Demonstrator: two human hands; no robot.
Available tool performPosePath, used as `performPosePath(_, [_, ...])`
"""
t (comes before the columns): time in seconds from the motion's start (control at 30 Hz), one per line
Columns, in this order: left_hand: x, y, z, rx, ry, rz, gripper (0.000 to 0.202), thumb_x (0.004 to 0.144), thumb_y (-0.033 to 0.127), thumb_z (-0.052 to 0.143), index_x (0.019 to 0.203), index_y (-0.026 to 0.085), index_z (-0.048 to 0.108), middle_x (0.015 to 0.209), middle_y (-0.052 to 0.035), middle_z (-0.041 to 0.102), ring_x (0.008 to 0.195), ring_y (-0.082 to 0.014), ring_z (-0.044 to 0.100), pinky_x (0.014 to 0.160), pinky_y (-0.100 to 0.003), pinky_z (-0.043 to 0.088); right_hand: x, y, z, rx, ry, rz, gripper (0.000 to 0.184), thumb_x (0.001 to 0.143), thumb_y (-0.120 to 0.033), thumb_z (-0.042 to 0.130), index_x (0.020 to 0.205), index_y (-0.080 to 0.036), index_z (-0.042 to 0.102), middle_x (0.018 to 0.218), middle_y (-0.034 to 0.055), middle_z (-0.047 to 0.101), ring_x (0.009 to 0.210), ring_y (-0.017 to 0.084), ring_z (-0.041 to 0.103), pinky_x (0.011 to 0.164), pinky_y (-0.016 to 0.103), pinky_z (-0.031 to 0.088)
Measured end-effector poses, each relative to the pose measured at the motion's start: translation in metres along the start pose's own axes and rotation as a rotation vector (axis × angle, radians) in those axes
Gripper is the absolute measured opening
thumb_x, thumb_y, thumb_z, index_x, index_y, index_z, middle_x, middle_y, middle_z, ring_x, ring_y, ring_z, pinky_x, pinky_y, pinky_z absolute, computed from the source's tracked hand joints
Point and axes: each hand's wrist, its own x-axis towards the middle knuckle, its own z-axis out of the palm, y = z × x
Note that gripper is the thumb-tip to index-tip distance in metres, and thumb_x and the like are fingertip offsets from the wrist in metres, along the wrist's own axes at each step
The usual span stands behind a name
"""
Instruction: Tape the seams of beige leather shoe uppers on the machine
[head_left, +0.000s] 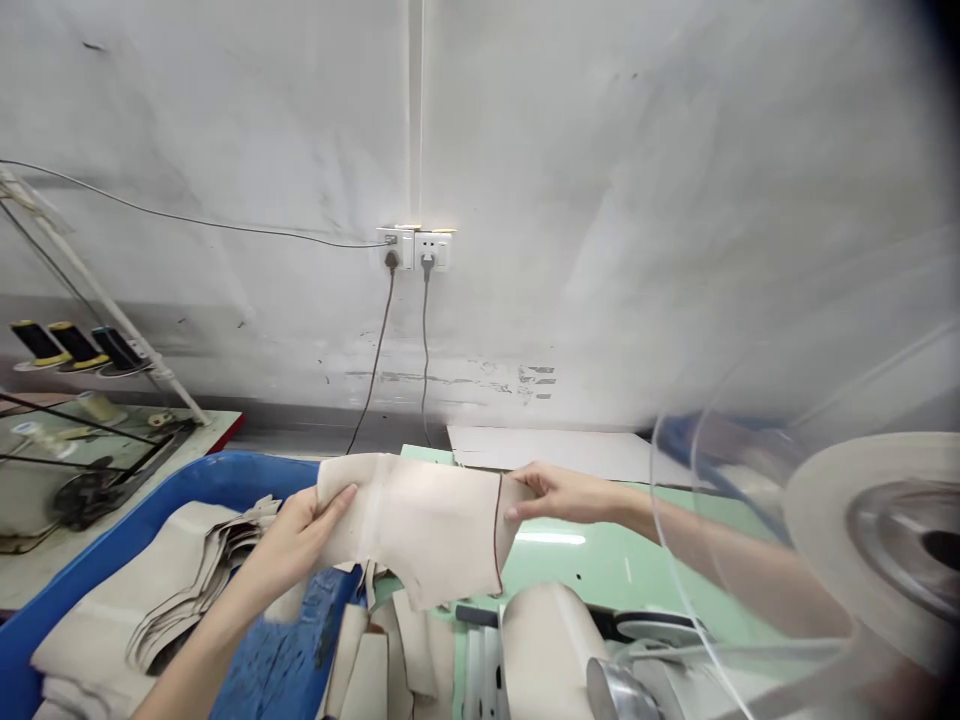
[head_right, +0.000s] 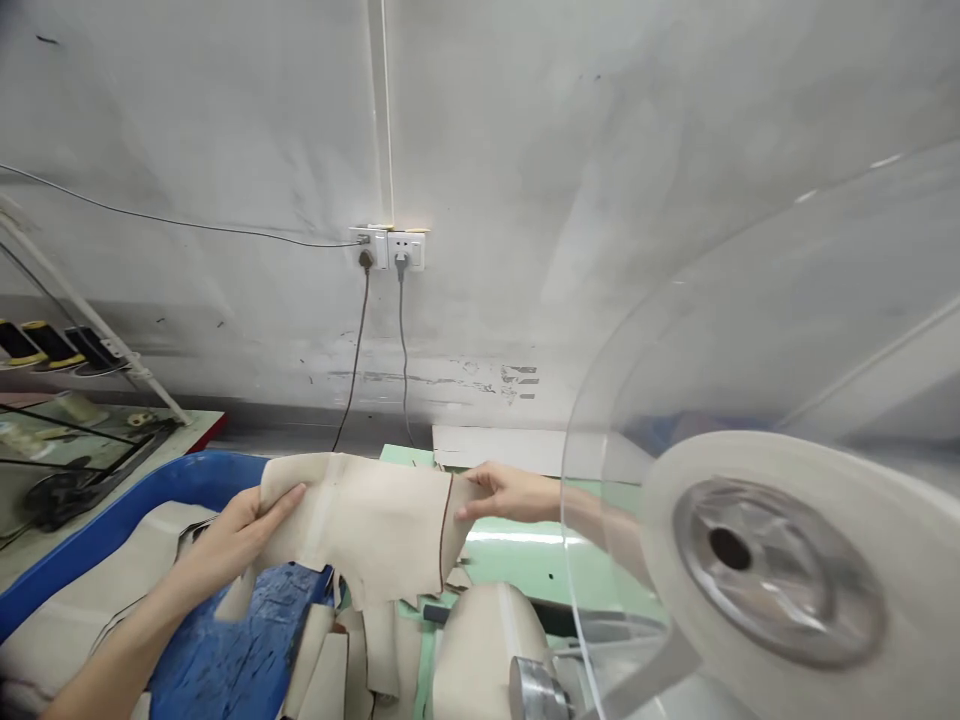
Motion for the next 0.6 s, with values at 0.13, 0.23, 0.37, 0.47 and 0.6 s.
performPosePath(0.13, [0.031, -0.028, -0.015, 0.074, 0.135, -0.021, 0.038, 0.072, 0.053, 0.07, 0.077, 0.015, 0.072, 0.069, -0.0049, 0.073, 0.073, -0.0262, 0.066, 0.061, -0.026, 0.049, 0.045, -0.001, -0.012, 0.081, 0.229, 0.113, 0.048, 0.075, -0.045, 0.074, 0.109, -0.015, 0.061, 0.1, 0.0096, 0.067, 0.093, 0.024, 0.065, 0.074, 0.034, 0.056])
performPosePath(0.23, [0.074, -0.055, -0.015, 0.194, 0.279, -0.076, 0.03, 0.069, 0.042, 0.073, 0.08, 0.014, 0.071, 0.079, -0.0091, 0.075, 0.081, -0.0285, 0.066, 0.066, -0.027, 0.048, 0.083, 0.02, -0.026, -0.022, 0.445, 0.278, 0.064, 0.07, -0.036, 0.078, 0.123, -0.014, 0.051, 0.1, 0.0126, 0.065, 0.089, 0.024, 0.064, 0.07, 0.035, 0.057])
performPosePath(0.37, [0.081, -0.098, -0.002, 0.302, 0.441, -0.077, 0.029, 0.073, 0.032, 0.069, 0.098, 0.017, 0.066, 0.09, -0.0085, 0.072, 0.08, -0.0237, 0.064, 0.072, -0.027, 0.043, 0.091, 0.044, -0.042, -0.163, 0.58, 0.358, 0.088, 0.064, -0.024, 0.082, 0.139, -0.012, 0.037, 0.122, 0.0217, 0.055, 0.103, 0.028, 0.059, 0.091, 0.045, 0.05])
performPosePath(0.47, [0.036, -0.136, 0.023, 0.369, 0.241, 0.024, 0.027, 0.085, 0.045, 0.056, 0.081, 0.02, 0.066, 0.069, -0.0031, 0.066, 0.068, -0.0209, 0.061, 0.067, -0.026, 0.041, 0.051, 0.037, -0.047, -0.244, 0.597, 0.306, 0.082, 0.071, -0.029, 0.077, 0.142, -0.02, 0.037, 0.134, 0.0184, 0.048, 0.107, 0.029, 0.058, 0.093, 0.045, 0.049])
performPosePath(0.6, [-0.033, -0.197, 0.067, 0.657, 0.012, 0.001, 0.04, 0.069, 0.055, 0.07, 0.086, 0.02, 0.066, 0.09, -0.0098, 0.068, 0.09, -0.0309, 0.061, 0.076, -0.033, 0.042, -0.033, 0.011, -0.035, -0.282, 0.681, 0.139, 0.073, 0.075, -0.046, 0.071, 0.139, -0.027, 0.042, 0.132, 0.0136, 0.053, 0.103, 0.028, 0.062, 0.077, 0.039, 0.056])
